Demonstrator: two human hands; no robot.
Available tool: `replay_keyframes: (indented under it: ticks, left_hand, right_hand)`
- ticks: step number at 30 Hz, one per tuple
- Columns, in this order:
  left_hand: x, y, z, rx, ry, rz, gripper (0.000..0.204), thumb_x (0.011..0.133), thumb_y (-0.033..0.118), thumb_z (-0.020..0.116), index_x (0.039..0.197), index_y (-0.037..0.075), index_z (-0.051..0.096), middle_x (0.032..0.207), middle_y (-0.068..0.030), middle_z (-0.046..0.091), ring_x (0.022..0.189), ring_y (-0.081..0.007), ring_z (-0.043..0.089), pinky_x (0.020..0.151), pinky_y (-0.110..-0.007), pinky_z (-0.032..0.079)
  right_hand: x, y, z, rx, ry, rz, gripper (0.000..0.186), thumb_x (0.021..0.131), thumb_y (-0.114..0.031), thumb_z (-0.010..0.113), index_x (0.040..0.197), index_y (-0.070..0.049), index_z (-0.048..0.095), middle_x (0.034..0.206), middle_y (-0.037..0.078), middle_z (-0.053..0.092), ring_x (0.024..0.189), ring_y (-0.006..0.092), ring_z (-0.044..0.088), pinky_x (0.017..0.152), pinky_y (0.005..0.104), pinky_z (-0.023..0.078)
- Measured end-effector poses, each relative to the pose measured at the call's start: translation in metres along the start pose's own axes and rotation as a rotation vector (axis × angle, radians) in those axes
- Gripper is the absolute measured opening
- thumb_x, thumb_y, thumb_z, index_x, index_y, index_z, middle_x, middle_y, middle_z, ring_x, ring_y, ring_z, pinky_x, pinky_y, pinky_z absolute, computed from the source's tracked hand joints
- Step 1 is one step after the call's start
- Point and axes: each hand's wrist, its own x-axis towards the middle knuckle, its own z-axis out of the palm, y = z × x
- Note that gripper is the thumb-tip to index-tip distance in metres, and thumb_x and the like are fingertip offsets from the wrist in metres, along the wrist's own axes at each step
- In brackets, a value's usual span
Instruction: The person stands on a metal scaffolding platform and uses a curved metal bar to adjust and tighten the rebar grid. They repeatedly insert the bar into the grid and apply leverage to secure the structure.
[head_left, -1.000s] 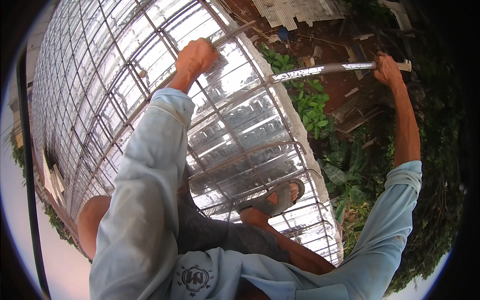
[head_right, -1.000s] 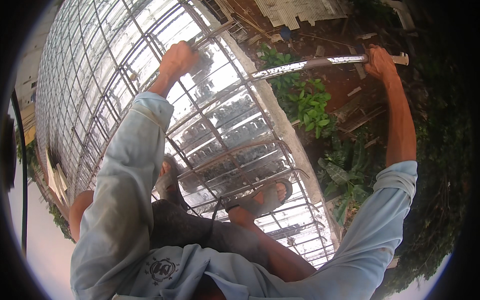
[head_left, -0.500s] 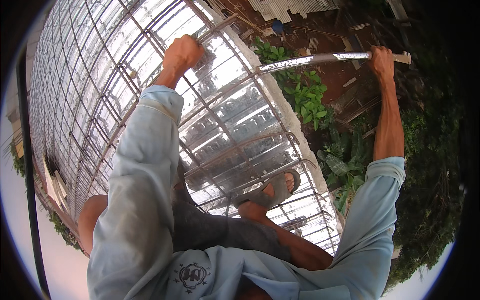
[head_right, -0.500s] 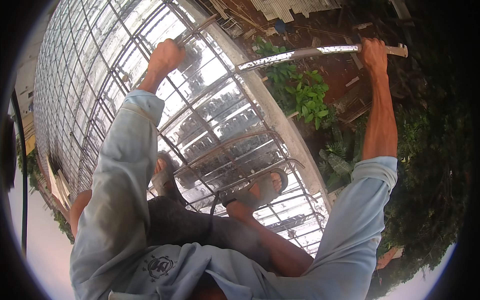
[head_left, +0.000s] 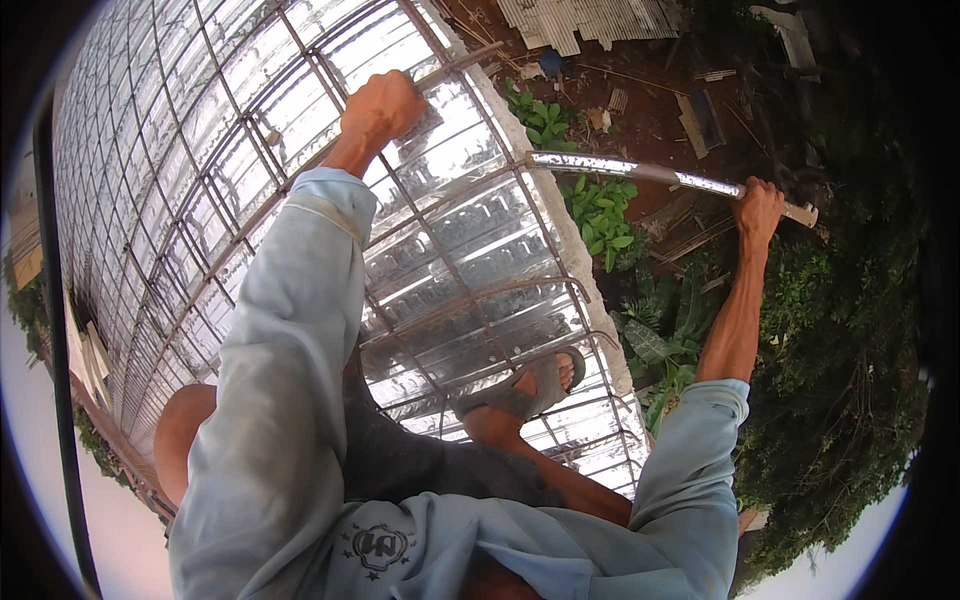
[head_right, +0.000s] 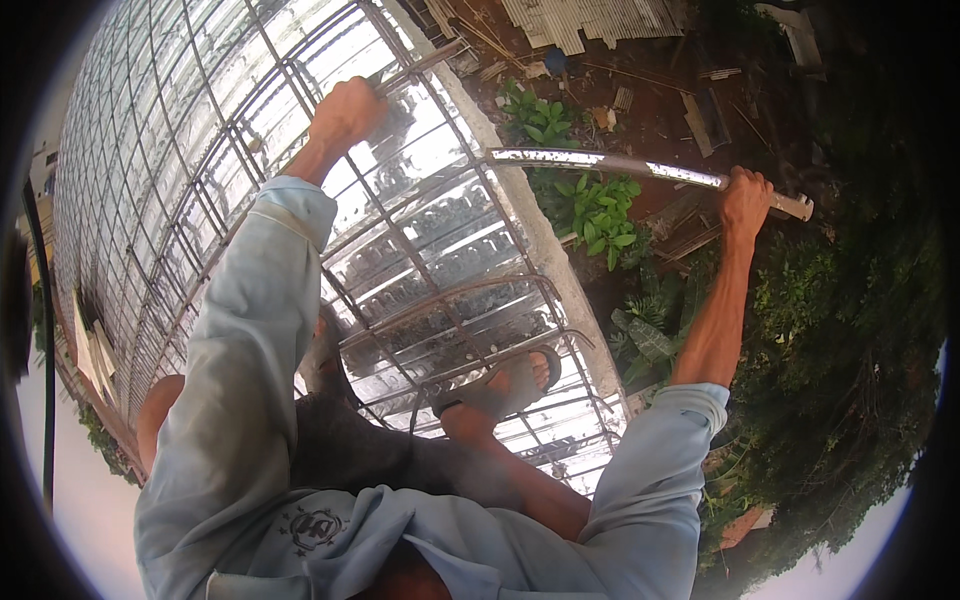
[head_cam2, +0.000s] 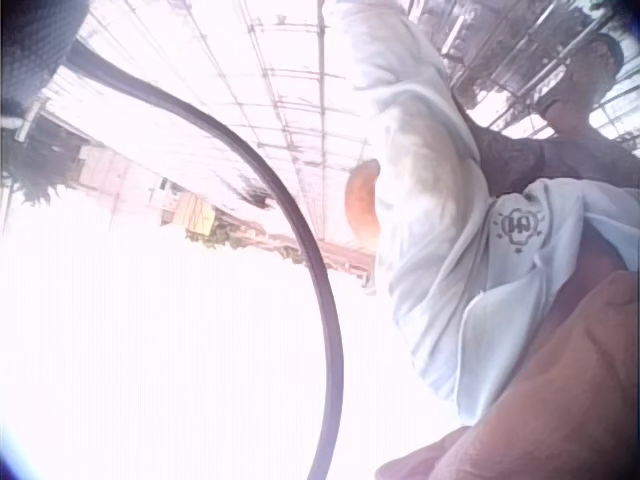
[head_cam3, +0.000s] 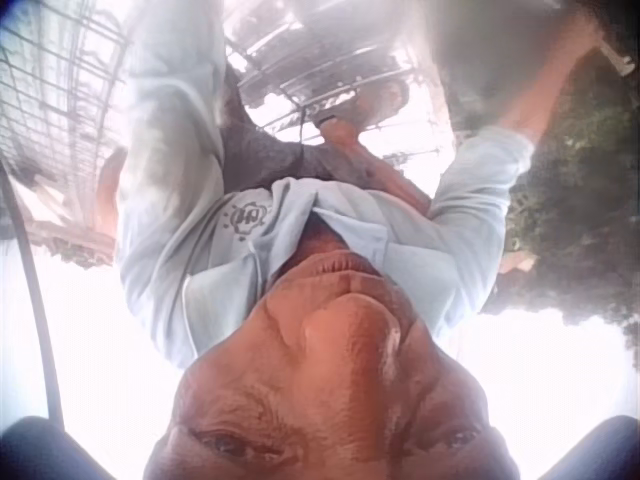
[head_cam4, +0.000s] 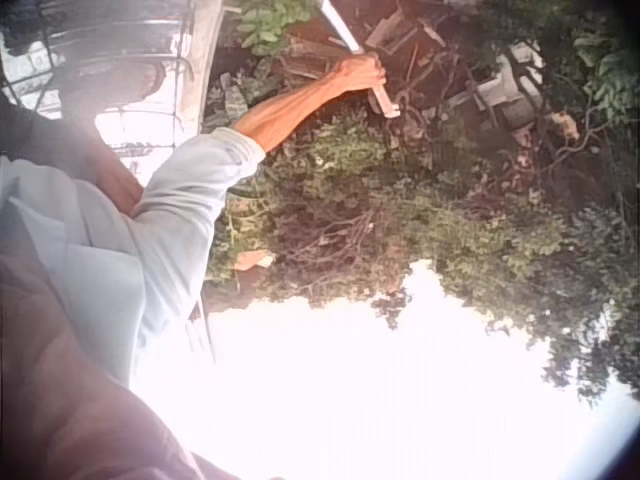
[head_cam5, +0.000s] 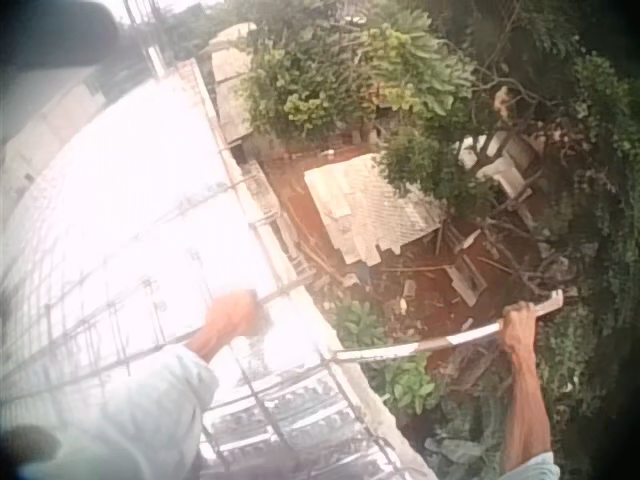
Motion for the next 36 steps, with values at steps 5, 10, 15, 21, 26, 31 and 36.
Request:
replay_keyframes:
  ticks: [5, 10, 15, 21, 26, 31, 36]
  left_hand:
    - [-0.001, -0.002, -0.007, -0.004, 0.005, -0.05, 0.036, 0.088, 0.021, 0.058, 0.109, -0.002, 0.076, 0.111, -0.0264, 0.074, 0.103, -0.044, 0.072, 0.091, -0.049, 0.058]
    - [-0.003, 0.009, -0.012, 0.014, -0.076, -0.06, 0.039, 0.09, 0.023, 0.055, 0.111, -0.002, 0.075, 0.113, -0.0254, 0.074, 0.106, -0.0433, 0.072, 0.091, -0.05, 0.058]
    - [-0.002, 0.008, -0.007, 0.069, -0.084, -0.003, 0.038, 0.089, 0.029, 0.061, 0.115, 0.004, 0.075, 0.11, -0.023, 0.075, 0.104, -0.0407, 0.073, 0.091, -0.048, 0.057]
    - [-0.004, 0.003, -0.006, 0.078, -0.04, 0.094, 0.038, 0.088, 0.028, 0.057, 0.106, 0.001, 0.076, 0.107, -0.0262, 0.075, 0.102, -0.0454, 0.072, 0.091, -0.05, 0.057]
    - [-0.002, -0.001, 0.003, 0.072, -0.042, 0.117, 0.039, 0.088, 0.029, 0.056, 0.106, 0.001, 0.077, 0.11, -0.026, 0.074, 0.103, -0.0453, 0.072, 0.091, -0.051, 0.057]
    - [-0.005, -0.003, 0.005, 0.104, 0.033, 0.037, 0.041, 0.088, 0.031, 0.058, 0.111, 0.002, 0.076, 0.113, -0.0264, 0.073, 0.105, -0.0443, 0.071, 0.092, -0.049, 0.056]
    - [0.008, -0.002, 0.016, 0.16, 0.133, 0.049, 0.043, 0.089, 0.032, 0.059, 0.115, 0.001, 0.075, 0.116, -0.026, 0.073, 0.108, -0.0435, 0.07, 0.094, -0.049, 0.055]
  right_hand:
    - [0.004, -0.011, -0.002, 0.06, -0.078, 0.028, 0.015, 0.078, -0.013, 0.071, 0.09, -0.004, 0.072, 0.095, 0.015, 0.074, 0.097, 0.0336, 0.067, 0.089, 0.0453, 0.047]
    - [0.007, -0.012, -0.012, 0.085, -0.247, 0.003, 0.022, 0.083, -0.012, 0.07, 0.102, -0.003, 0.068, 0.102, 0.015, 0.071, 0.107, 0.0359, 0.064, 0.097, 0.0491, 0.048]
    - [0.012, -0.008, 0.008, -0.122, -0.307, -0.032, 0.026, 0.089, -0.015, 0.065, 0.112, -0.006, 0.069, 0.119, 0.013, 0.07, 0.123, 0.0326, 0.061, 0.11, 0.0461, 0.045]
    - [0.005, -0.01, -0.001, -0.184, -0.278, 0.098, 0.018, 0.087, -0.014, 0.06, 0.096, -0.007, 0.073, 0.105, 0.015, 0.072, 0.108, 0.0331, 0.067, 0.098, 0.0419, 0.053]
    - [-0.004, 0.005, -0.003, -0.218, -0.238, 0.124, 0.018, 0.087, -0.017, 0.062, 0.096, -0.007, 0.073, 0.104, 0.016, 0.073, 0.108, 0.032, 0.068, 0.097, 0.0414, 0.054]
    - [0.008, -0.023, -0.017, -0.177, -0.312, 0.131, 0.028, 0.084, -0.03, 0.069, 0.106, -0.015, 0.076, 0.13, 0.02, 0.065, 0.132, 0.0351, 0.054, 0.111, 0.0489, 0.043]
    - [0.013, 0.02, 0.011, -0.096, -0.3, -0.086, 0.04, 0.089, -0.029, 0.067, 0.125, -0.011, 0.067, 0.121, 0.015, 0.07, 0.114, 0.0351, 0.067, 0.104, 0.0505, 0.048]
